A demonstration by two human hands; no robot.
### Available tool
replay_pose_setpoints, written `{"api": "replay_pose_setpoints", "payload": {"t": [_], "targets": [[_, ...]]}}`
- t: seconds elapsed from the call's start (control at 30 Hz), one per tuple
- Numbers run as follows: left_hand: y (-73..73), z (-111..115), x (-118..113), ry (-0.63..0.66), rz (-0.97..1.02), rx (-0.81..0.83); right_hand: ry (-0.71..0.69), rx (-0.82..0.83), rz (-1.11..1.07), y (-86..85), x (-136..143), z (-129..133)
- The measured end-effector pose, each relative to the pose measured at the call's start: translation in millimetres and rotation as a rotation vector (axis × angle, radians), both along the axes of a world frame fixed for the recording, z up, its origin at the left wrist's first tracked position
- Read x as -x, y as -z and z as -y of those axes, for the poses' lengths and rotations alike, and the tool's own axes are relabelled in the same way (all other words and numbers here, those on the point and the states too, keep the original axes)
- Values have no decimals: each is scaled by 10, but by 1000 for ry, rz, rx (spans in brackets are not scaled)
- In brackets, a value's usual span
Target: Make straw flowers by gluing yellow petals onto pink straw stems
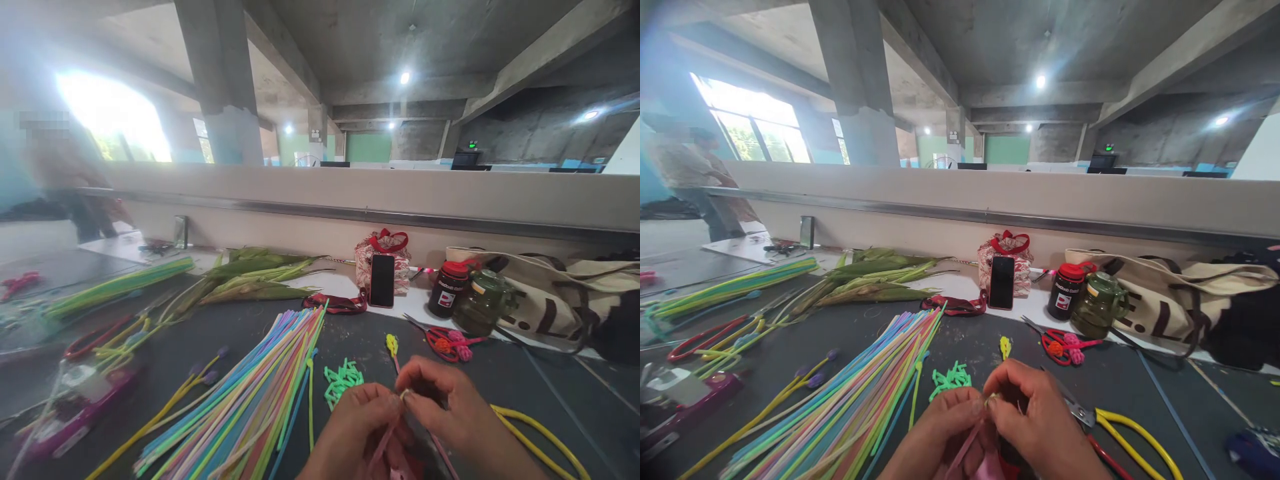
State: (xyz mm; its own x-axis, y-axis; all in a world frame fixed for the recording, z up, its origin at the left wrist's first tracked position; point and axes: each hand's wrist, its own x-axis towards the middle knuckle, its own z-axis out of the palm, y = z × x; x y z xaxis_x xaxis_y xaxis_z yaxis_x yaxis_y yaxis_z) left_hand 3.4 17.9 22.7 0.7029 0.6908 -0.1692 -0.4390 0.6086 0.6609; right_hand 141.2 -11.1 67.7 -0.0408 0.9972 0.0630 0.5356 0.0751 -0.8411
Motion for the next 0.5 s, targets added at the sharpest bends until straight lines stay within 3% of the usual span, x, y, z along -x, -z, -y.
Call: {"api": "replay_pose_setpoints", "payload": {"t": [0.27,0.5], "targets": [[-65,-28,72,134,-96,-2,-70,70,-500,-46,-84,18],[-148,0,71,163,-71,-1,-215,7,-220,-32,-63,21]]}}
